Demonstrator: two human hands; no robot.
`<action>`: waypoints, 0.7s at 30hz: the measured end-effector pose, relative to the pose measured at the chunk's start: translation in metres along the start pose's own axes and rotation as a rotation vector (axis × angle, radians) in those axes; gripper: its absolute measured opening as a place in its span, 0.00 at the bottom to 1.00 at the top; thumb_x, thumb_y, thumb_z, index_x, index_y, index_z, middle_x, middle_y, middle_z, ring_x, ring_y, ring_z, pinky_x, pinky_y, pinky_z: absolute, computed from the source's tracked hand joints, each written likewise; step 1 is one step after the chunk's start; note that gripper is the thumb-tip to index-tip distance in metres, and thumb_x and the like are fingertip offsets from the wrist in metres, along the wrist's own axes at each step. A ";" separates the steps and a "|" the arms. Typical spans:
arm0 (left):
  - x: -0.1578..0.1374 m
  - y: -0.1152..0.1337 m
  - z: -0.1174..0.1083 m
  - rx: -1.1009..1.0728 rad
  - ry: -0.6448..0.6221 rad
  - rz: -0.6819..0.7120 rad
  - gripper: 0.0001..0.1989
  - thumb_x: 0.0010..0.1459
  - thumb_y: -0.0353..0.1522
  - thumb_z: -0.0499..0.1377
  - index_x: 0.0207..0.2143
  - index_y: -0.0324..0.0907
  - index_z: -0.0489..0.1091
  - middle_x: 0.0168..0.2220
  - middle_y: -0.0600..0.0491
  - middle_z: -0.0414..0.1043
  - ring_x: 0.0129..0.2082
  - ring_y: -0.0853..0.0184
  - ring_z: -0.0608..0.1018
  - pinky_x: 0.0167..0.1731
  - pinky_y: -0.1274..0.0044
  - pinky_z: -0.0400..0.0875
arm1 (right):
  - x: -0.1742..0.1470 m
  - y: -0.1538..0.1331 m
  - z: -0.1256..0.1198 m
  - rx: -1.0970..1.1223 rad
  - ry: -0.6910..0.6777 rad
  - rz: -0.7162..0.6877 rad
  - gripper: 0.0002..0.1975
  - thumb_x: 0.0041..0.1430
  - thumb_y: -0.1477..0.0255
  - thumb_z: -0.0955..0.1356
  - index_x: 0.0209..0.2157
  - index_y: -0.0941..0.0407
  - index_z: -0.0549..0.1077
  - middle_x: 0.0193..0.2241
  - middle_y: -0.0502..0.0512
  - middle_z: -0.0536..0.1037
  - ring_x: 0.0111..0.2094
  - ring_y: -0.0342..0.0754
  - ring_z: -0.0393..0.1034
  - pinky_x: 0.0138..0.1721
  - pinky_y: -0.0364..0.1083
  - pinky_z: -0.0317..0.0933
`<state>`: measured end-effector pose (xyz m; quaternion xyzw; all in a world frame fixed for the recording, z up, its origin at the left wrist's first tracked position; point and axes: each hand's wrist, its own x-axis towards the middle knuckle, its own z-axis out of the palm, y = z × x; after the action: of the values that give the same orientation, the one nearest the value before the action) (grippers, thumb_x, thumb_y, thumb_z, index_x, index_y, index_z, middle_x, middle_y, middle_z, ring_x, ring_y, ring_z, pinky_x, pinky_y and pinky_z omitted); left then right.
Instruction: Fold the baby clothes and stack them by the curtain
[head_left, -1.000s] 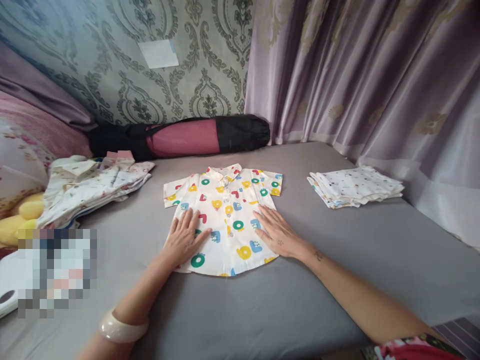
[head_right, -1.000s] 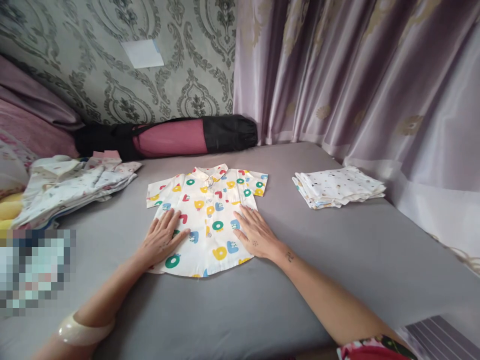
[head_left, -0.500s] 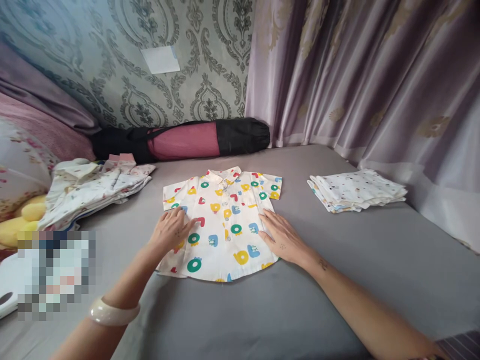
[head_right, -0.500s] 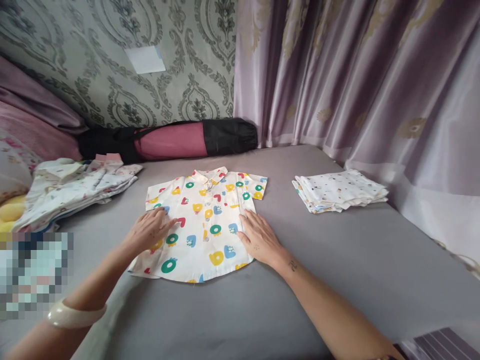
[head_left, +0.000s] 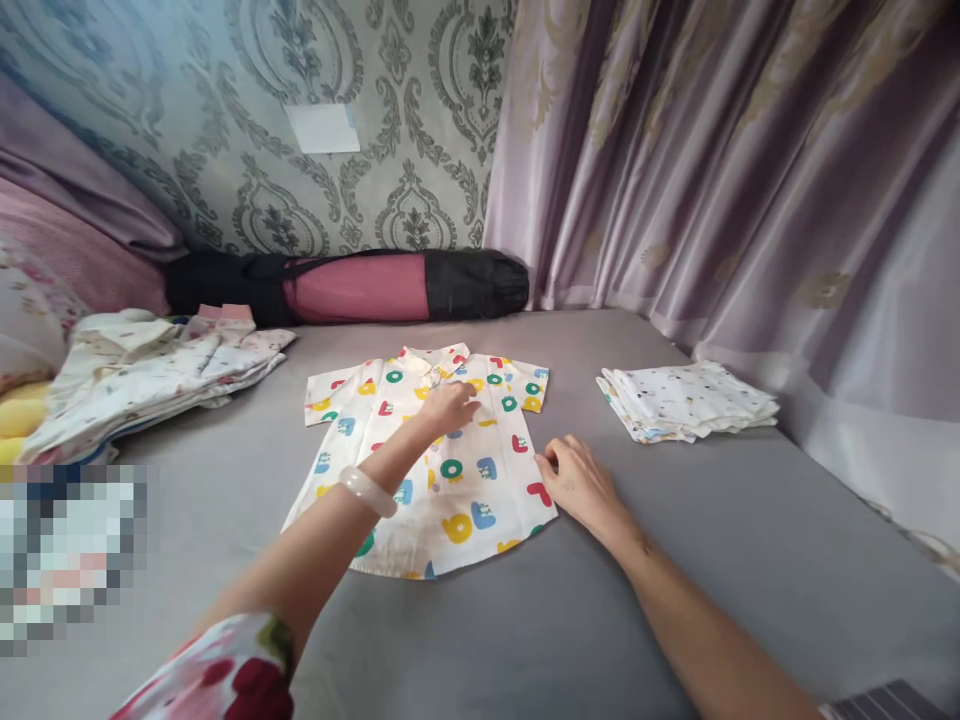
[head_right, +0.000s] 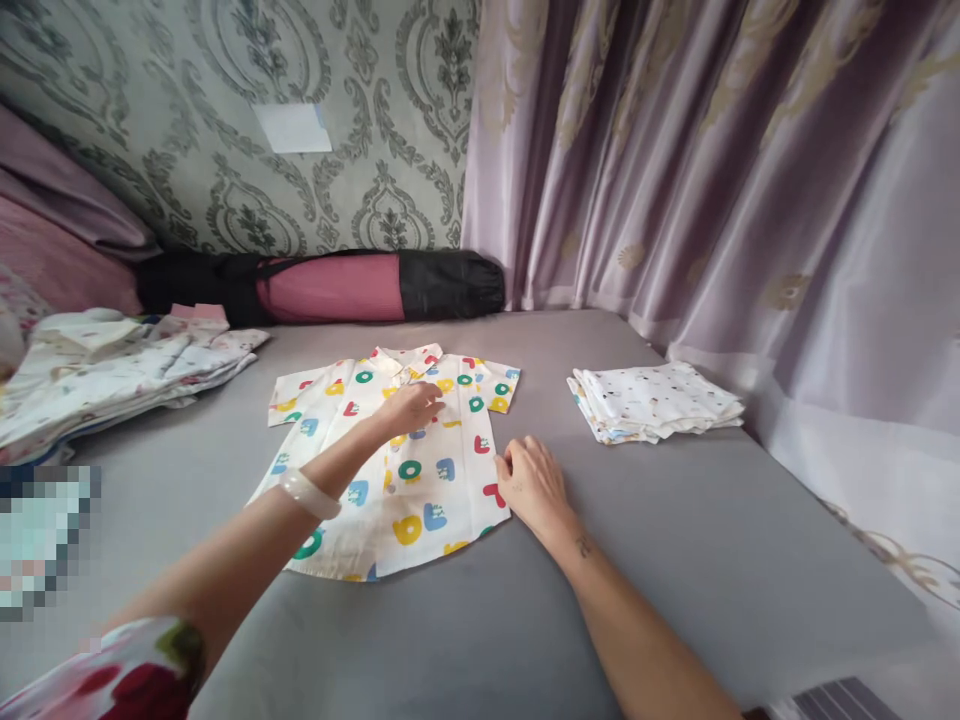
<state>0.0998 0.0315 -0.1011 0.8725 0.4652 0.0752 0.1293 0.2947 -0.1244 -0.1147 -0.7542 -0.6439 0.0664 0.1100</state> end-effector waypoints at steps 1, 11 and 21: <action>0.008 0.009 0.005 -0.031 0.017 0.043 0.13 0.62 0.34 0.53 0.45 0.41 0.72 0.45 0.47 0.75 0.45 0.62 0.77 0.46 0.74 0.69 | -0.001 -0.001 -0.001 -0.005 -0.005 0.007 0.10 0.64 0.66 0.63 0.31 0.54 0.70 0.36 0.54 0.72 0.41 0.49 0.67 0.35 0.44 0.53; 0.062 0.077 0.028 -0.013 0.017 0.105 0.14 0.62 0.29 0.51 0.47 0.42 0.73 0.48 0.48 0.74 0.50 0.62 0.75 0.47 0.75 0.69 | 0.000 0.003 0.009 0.022 -0.038 -0.030 0.10 0.63 0.67 0.63 0.29 0.55 0.70 0.36 0.56 0.71 0.40 0.49 0.67 0.38 0.45 0.53; 0.090 0.107 0.033 0.034 -0.020 0.019 0.15 0.60 0.39 0.57 0.43 0.39 0.74 0.48 0.43 0.74 0.51 0.57 0.75 0.48 0.71 0.70 | -0.005 -0.004 0.006 0.075 -0.040 -0.008 0.07 0.62 0.69 0.63 0.33 0.56 0.69 0.39 0.57 0.69 0.38 0.48 0.69 0.39 0.45 0.57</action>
<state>0.2429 0.0446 -0.1000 0.8797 0.4567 0.0595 0.1183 0.2881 -0.1283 -0.1195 -0.7454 -0.6462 0.1052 0.1256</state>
